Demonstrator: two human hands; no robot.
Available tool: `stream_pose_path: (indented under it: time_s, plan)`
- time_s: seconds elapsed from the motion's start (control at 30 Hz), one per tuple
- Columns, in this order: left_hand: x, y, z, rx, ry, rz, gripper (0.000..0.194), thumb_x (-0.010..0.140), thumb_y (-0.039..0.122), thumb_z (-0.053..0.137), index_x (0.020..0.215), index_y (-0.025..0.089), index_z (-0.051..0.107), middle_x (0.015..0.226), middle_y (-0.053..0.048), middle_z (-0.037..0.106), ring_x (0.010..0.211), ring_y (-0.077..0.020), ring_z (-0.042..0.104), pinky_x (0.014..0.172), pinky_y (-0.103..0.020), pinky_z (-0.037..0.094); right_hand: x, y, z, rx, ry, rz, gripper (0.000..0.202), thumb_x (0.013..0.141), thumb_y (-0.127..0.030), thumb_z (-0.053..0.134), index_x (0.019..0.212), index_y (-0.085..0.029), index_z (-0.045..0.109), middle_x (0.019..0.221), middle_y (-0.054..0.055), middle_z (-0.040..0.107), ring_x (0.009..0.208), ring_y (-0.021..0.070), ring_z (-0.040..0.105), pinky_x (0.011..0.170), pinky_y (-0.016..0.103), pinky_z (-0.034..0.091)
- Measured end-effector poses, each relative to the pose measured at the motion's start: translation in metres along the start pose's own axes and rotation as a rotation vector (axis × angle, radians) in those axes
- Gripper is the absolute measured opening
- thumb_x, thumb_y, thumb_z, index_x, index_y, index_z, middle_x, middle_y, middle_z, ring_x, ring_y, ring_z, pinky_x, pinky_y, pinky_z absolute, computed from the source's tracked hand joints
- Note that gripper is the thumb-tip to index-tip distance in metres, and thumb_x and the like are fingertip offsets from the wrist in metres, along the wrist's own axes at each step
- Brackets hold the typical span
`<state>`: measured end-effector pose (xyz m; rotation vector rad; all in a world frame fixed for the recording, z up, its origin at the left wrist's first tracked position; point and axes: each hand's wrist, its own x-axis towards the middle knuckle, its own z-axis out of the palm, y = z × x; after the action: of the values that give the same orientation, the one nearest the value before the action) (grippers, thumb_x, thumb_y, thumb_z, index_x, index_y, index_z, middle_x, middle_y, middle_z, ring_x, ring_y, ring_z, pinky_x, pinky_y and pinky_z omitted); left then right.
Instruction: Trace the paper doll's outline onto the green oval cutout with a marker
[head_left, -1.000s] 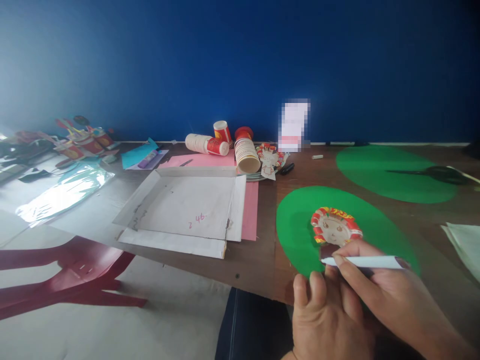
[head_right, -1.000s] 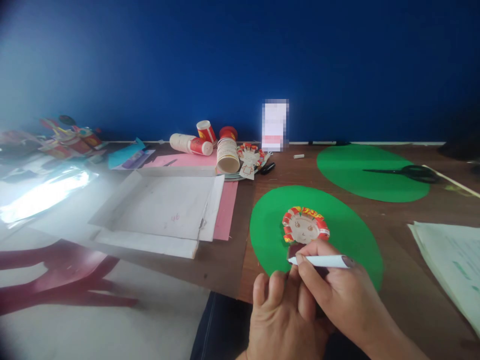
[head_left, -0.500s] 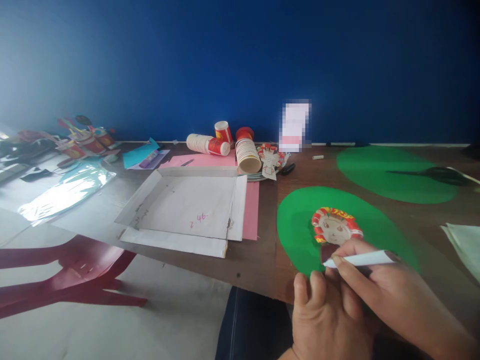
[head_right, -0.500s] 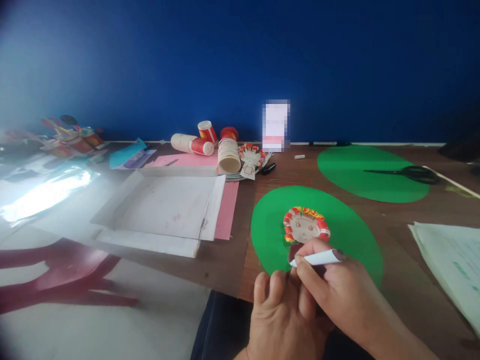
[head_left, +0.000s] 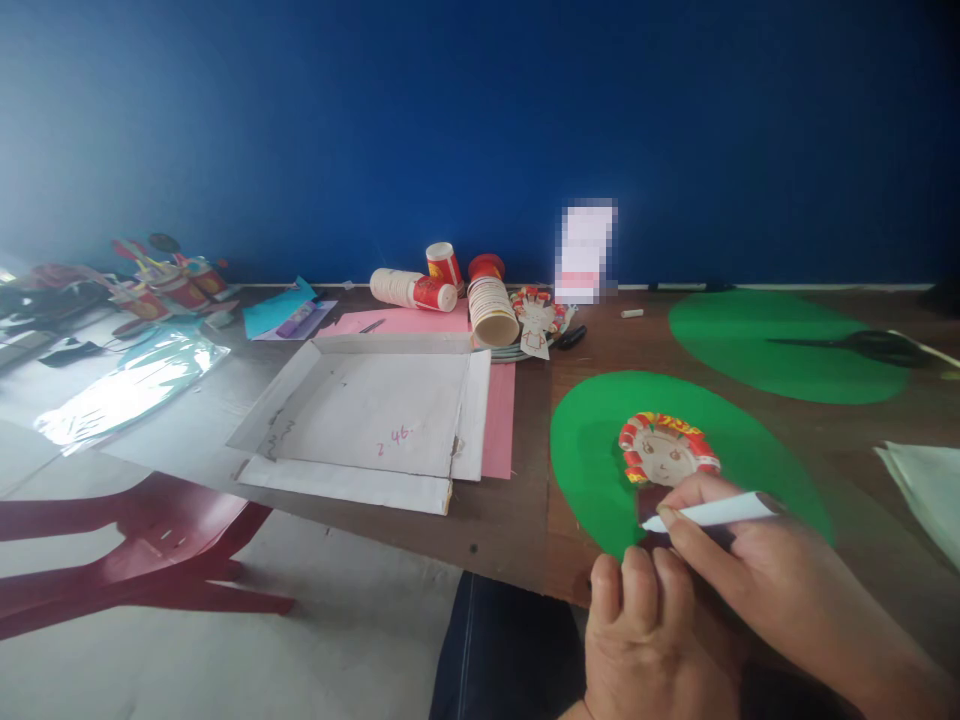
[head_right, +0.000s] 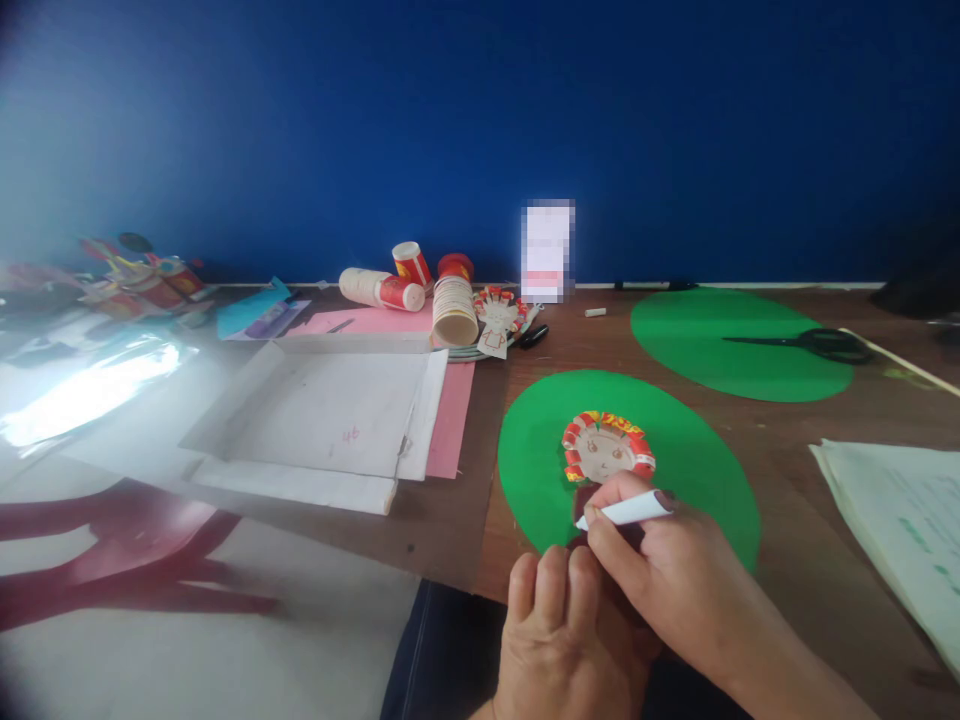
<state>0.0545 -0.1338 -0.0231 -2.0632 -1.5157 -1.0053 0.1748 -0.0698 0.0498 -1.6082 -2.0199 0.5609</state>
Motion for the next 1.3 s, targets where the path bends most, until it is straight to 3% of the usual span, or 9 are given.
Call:
stream_pose_path:
  time_s: [0.13, 0.33, 0.57, 0.73, 0.93, 1.17, 1.3]
  plan:
    - [0.005, -0.007, -0.006, -0.004, 0.011, 0.02, 0.02, 0.091, 0.034, 0.077, 0.098, 0.015, 0.082, 0.099, -0.006, 0.06, 0.097, -0.0232, 0.049, 0.093, -0.039, 0.042, 0.0, 0.001, 0.001, -0.001, -0.013, 0.008, 0.033, 0.096, -0.051, 0.047, 0.078, -0.03, 0.065, 0.074, 0.0, 0.077, 0.067, 0.0192, 0.077, 0.06, 0.027, 0.06]
    - [0.003, -0.009, -0.011, -0.108, -0.018, 0.004, 0.04, 0.11, 0.042, 0.054, 0.103, 0.014, 0.081, 0.102, -0.005, 0.065, 0.099, -0.021, 0.055, 0.091, -0.038, 0.044, -0.001, 0.0, -0.001, 0.005, -0.006, -0.009, 0.03, 0.095, -0.048, 0.049, 0.076, -0.03, 0.064, 0.071, 0.0, 0.077, 0.064, 0.0184, 0.075, 0.059, 0.027, 0.059]
    - [0.003, -0.007, -0.009, -0.189, -0.016, -0.012, 0.059, 0.115, 0.049, 0.039, 0.108, 0.007, 0.08, 0.092, -0.005, 0.062, 0.088, -0.0195, 0.058, 0.086, -0.035, 0.051, -0.002, 0.001, 0.0, 0.043, 0.008, 0.017, 0.031, 0.093, -0.051, 0.052, 0.075, -0.03, 0.066, 0.069, -0.001, 0.075, 0.061, 0.0174, 0.073, 0.055, 0.026, 0.057]
    - [-0.001, -0.006, -0.008, -0.179, -0.036, -0.029, 0.041, 0.112, 0.033, 0.047, 0.115, 0.008, 0.08, 0.103, -0.008, 0.065, 0.098, -0.0214, 0.064, 0.085, -0.035, 0.056, -0.006, 0.005, 0.005, 0.094, 0.052, 0.02, 0.033, 0.093, -0.053, 0.052, 0.073, -0.029, 0.063, 0.061, 0.0, 0.069, 0.053, 0.0168, 0.067, 0.051, 0.027, 0.055]
    - [-0.007, 0.007, -0.006, -0.136, -0.194, -0.111, 0.04, 0.107, 0.037, 0.057, 0.123, 0.008, 0.079, 0.104, -0.011, 0.065, 0.099, -0.0257, 0.065, 0.09, -0.038, 0.061, -0.009, 0.006, 0.007, 0.107, 0.093, -0.004, 0.031, 0.094, -0.049, 0.054, 0.071, -0.029, 0.063, 0.06, -0.001, 0.068, 0.05, 0.0163, 0.066, 0.048, 0.026, 0.053]
    - [-0.007, 0.011, -0.005, -0.103, -0.178, -0.082, 0.043, 0.101, 0.043, 0.068, 0.124, 0.009, 0.08, 0.105, -0.011, 0.066, 0.098, -0.0264, 0.064, 0.088, -0.04, 0.061, -0.008, 0.009, 0.009, 0.089, 0.092, -0.007, 0.033, 0.094, -0.049, 0.053, 0.07, -0.029, 0.062, 0.061, 0.0, 0.069, 0.053, 0.0173, 0.067, 0.05, 0.027, 0.054]
    - [-0.004, 0.005, -0.008, -0.095, -0.189, -0.096, 0.041, 0.105, 0.043, 0.062, 0.121, 0.01, 0.081, 0.104, -0.01, 0.068, 0.098, -0.0251, 0.064, 0.09, -0.041, 0.059, -0.01, 0.012, 0.01, 0.088, 0.11, -0.025, 0.032, 0.096, -0.048, 0.053, 0.072, -0.029, 0.063, 0.062, -0.001, 0.07, 0.054, 0.0166, 0.067, 0.05, 0.026, 0.054]
